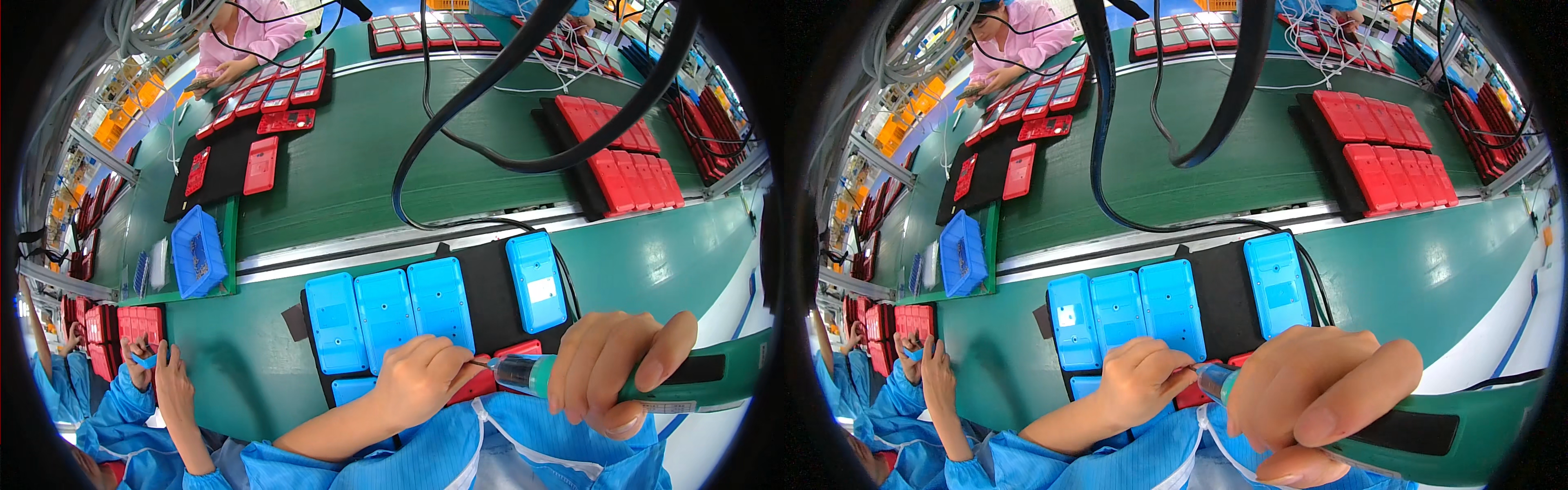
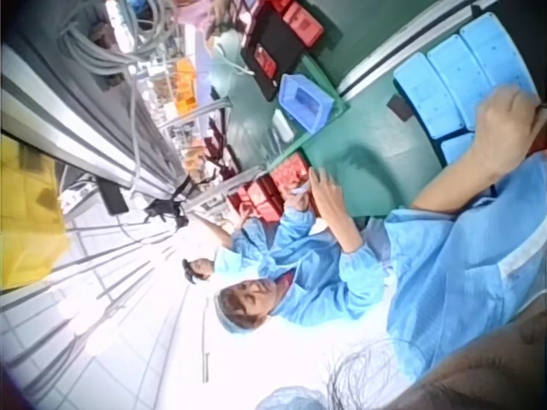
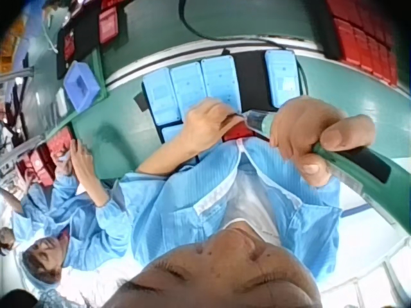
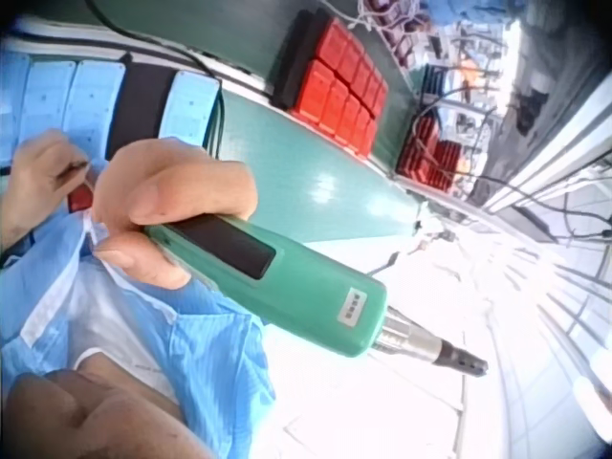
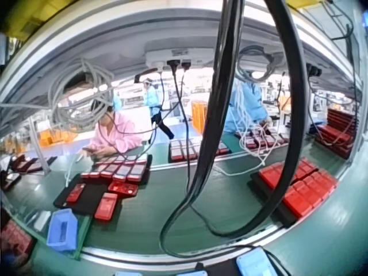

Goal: The person secures plastic housings for electronic devices by driving screws into them with an electric screwdriver on an assembly line.

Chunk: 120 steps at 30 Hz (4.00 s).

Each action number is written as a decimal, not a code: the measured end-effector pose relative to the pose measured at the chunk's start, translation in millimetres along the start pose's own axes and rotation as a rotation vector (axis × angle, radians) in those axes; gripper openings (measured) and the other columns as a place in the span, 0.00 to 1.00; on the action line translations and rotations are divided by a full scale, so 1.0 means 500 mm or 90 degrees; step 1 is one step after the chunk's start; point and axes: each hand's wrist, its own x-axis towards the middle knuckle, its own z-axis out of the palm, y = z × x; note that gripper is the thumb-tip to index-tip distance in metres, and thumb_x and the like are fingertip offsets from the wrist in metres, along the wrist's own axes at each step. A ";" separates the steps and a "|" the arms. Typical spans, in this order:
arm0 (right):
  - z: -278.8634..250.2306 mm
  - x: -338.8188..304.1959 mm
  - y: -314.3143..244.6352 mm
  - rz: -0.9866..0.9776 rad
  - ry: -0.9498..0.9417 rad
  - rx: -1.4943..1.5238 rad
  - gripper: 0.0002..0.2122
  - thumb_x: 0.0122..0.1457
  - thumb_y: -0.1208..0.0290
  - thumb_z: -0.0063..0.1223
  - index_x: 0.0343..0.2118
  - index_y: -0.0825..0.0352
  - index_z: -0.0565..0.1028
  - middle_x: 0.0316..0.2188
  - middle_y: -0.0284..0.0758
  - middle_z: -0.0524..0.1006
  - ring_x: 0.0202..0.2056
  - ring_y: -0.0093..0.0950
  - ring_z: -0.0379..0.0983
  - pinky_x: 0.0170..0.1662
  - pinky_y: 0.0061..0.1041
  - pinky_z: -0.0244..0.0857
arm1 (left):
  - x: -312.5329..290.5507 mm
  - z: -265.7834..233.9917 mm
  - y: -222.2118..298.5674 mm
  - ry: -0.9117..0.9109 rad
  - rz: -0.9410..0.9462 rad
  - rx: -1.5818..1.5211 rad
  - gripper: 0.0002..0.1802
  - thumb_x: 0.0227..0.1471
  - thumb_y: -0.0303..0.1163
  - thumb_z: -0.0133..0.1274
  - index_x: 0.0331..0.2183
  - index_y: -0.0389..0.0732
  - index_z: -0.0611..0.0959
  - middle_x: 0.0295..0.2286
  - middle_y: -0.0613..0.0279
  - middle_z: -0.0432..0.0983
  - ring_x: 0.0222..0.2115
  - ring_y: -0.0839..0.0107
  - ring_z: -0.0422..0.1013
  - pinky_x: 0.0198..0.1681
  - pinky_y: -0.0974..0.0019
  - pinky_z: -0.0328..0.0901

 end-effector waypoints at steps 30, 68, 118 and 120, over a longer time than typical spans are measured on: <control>-0.043 -0.012 0.033 -0.032 -0.008 0.230 0.11 0.47 0.84 0.48 0.34 0.74 0.64 0.08 0.32 0.61 0.06 0.20 0.56 0.09 0.21 0.47 | -0.012 0.020 0.006 -0.044 0.041 0.010 0.11 0.34 0.31 0.60 0.23 0.40 0.75 0.19 0.63 0.68 0.17 0.67 0.65 0.19 0.68 0.61; 0.060 -0.004 0.079 0.121 -0.250 -0.028 0.13 0.50 0.71 0.54 0.32 0.65 0.60 0.14 0.32 0.69 0.14 0.24 0.69 0.18 0.24 0.68 | -0.060 -0.082 -0.085 -0.191 0.012 0.149 0.32 0.30 0.50 0.56 0.40 0.45 0.76 0.15 0.68 0.62 0.17 0.71 0.65 0.17 0.69 0.60; 0.098 -0.043 0.005 0.150 0.120 0.022 0.09 0.52 0.73 0.45 0.30 0.65 0.57 0.10 0.28 0.58 0.08 0.18 0.54 0.12 0.17 0.52 | -0.221 -0.163 -0.083 0.486 -0.449 -0.990 0.17 0.50 0.20 0.44 0.44 0.29 0.67 0.42 0.48 0.67 0.41 0.65 0.68 0.44 0.70 0.65; 0.104 -0.039 0.000 0.145 0.130 -0.016 0.10 0.52 0.72 0.47 0.29 0.64 0.57 0.10 0.28 0.59 0.08 0.18 0.54 0.12 0.18 0.53 | -0.229 -0.166 -0.089 0.504 -0.450 -1.002 0.17 0.51 0.22 0.43 0.44 0.29 0.66 0.43 0.46 0.66 0.41 0.64 0.68 0.43 0.71 0.67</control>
